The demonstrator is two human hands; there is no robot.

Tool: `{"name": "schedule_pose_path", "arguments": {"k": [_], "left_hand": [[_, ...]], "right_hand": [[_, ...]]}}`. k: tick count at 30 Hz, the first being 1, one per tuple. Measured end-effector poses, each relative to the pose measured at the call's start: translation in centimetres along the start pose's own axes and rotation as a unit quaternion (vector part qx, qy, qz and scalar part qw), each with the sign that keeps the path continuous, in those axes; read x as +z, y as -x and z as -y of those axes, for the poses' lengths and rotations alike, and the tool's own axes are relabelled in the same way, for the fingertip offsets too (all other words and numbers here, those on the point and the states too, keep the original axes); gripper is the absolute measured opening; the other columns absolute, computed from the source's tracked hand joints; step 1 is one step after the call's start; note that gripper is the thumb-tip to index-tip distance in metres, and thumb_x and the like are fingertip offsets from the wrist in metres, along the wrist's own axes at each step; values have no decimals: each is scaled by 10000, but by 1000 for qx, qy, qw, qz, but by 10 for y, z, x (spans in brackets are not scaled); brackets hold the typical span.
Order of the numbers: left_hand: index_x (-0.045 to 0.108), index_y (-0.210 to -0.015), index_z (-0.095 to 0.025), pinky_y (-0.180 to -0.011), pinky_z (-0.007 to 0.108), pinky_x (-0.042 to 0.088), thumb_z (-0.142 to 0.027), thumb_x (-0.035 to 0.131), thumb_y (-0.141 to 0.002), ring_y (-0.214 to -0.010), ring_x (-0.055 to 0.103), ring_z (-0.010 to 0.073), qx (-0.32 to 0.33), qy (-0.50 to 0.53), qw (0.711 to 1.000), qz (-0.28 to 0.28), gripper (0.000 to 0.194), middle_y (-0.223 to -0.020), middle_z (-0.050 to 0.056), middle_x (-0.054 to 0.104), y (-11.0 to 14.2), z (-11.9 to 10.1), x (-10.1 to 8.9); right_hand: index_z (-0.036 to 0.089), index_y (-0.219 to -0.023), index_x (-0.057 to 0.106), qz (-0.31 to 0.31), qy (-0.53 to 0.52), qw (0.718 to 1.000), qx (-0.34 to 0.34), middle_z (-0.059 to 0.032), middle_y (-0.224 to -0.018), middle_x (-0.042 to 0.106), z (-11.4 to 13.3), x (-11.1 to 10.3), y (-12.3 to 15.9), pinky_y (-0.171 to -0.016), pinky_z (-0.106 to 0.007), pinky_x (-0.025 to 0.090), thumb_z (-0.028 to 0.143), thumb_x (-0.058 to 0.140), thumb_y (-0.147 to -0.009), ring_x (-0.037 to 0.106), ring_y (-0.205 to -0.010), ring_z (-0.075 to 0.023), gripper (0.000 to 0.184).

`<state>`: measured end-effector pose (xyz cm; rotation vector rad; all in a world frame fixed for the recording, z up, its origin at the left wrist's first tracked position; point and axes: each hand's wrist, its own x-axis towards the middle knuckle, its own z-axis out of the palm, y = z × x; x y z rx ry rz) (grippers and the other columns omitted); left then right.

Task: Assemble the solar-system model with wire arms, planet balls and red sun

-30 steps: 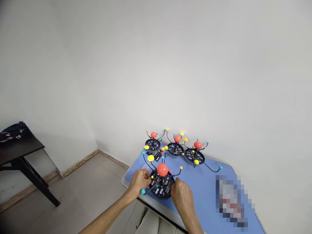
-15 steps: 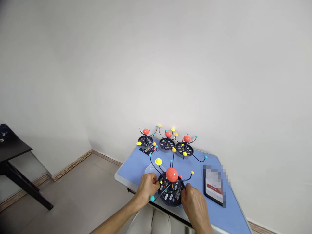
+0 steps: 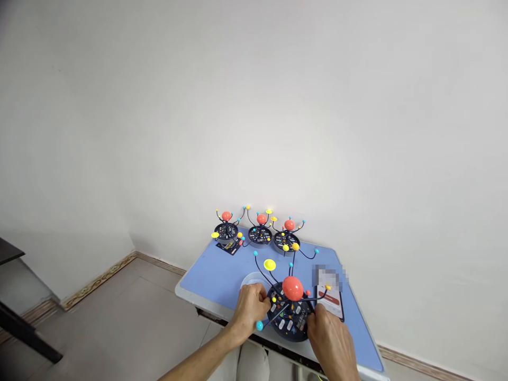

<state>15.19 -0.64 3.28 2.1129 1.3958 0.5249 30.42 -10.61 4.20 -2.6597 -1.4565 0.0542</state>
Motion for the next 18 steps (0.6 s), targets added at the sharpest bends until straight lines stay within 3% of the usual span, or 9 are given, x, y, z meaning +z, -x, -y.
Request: {"name": "schedule_pose_path", "arguments": {"k": [10,18], "left_hand": [[730,-733,-178,-608,246,340,-96,593,-755,-644,598,129,-16,-15,999,-41,161,-726,21,743,-6,34,-37],[710,-708,-162,-580,236,314,-70,605,-759,-572,533,109,-42,-18,998,-49,150,-632,-7,677,-19,59,-33]], "right_hand": [[155,-796,622,-21,-29,997,-71,-135,-776,746,46,0,-15,-560,-298,226,102,404,-930,691,-739,-239,261],[134,-848,670,-24,-26,995,-95,-169,-877,760,67,15,-38,-565,-314,209,85,398,-914,699,-800,-251,285]]}}
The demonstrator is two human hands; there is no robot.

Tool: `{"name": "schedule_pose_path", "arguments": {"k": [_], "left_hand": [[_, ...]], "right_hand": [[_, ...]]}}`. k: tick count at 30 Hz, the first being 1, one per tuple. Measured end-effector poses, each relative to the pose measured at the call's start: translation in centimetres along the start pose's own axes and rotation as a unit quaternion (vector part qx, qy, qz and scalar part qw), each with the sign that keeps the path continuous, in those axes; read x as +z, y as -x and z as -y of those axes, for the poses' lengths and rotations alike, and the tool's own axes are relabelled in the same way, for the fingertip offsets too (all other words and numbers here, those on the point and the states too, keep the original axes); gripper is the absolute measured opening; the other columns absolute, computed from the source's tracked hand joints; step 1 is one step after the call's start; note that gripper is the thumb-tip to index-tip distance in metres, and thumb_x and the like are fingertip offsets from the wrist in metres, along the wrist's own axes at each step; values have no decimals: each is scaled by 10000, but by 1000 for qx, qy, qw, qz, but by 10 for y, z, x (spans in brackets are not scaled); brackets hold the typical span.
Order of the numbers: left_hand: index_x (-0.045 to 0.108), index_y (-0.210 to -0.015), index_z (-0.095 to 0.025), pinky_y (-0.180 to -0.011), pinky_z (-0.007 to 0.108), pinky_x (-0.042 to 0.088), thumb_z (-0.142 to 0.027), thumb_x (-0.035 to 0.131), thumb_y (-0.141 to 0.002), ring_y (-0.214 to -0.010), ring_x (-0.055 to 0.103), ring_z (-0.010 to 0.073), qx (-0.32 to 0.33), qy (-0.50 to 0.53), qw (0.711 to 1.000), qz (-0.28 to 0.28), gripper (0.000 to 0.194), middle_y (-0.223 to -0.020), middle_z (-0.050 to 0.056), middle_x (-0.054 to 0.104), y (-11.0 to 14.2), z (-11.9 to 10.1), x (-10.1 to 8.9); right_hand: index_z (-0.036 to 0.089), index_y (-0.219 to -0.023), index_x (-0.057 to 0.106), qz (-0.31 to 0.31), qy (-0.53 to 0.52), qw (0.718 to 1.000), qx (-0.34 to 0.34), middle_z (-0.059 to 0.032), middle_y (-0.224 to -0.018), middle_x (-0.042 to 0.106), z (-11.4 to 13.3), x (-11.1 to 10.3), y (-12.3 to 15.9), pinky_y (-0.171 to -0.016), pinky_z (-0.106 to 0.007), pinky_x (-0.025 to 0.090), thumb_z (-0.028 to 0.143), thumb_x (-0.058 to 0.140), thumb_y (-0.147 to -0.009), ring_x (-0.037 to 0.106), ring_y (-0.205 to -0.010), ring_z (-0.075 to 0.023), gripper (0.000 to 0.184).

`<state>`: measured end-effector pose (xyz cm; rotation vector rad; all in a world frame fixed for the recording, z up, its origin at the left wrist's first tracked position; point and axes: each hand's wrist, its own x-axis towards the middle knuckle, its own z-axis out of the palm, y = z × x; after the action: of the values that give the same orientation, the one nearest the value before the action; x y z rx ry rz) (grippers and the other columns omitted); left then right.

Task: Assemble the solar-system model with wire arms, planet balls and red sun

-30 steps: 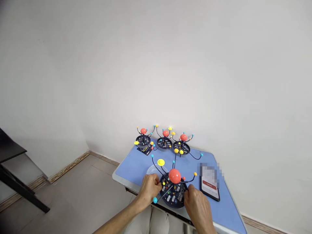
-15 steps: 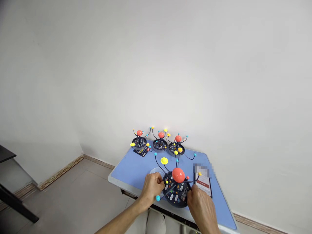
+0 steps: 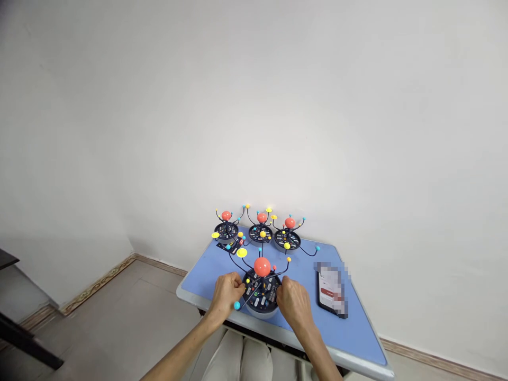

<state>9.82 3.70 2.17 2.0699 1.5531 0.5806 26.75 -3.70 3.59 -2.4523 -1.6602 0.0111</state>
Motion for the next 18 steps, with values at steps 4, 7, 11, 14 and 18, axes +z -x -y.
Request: {"name": "schedule_pose_path", "arguments": {"k": [4,7,11,14,18], "left_hand": [[690,-670,-163,-573,236,296,-54,615,-754,-551,485,103,5,9,1000,-2,157,-574,-32,621,-4,2,4],[670,-639,-160,-569,238,285,-36,611,-749,-525,432,98,11,19,1000,-5,176,-527,-49,567,-4,3,6],[647,-610,-162,-556,243,267,-31,605,-745,-511,413,101,18,28,999,-6,193,-498,-60,520,-4,6,10],[632,-604,-164,-557,244,261,-33,599,-748,-504,403,99,22,32,999,-6,198,-490,-68,493,-5,8,12],[610,-591,-168,-554,249,247,-30,598,-748,-493,369,98,24,32,999,-8,209,-469,-82,440,-6,9,14]], "right_hand": [[131,-866,682,6,3,1000,-1,-170,-890,762,-2,5,-6,-570,-315,218,79,408,-908,705,-816,-256,282],[136,-880,684,11,4,1000,-3,-164,-896,761,-3,8,-7,-573,-314,227,85,410,-912,707,-822,-258,280],[137,-895,680,19,4,1000,-1,-164,-898,759,-4,11,-6,-573,-314,232,85,405,-919,705,-828,-259,280],[136,-891,677,27,2,1000,1,-164,-898,758,-4,12,-6,-570,-315,229,84,409,-918,706,-832,-259,274],[140,-887,669,32,-2,999,2,-160,-897,757,-4,11,-6,-576,-312,233,83,418,-915,707,-841,-255,260]]}}
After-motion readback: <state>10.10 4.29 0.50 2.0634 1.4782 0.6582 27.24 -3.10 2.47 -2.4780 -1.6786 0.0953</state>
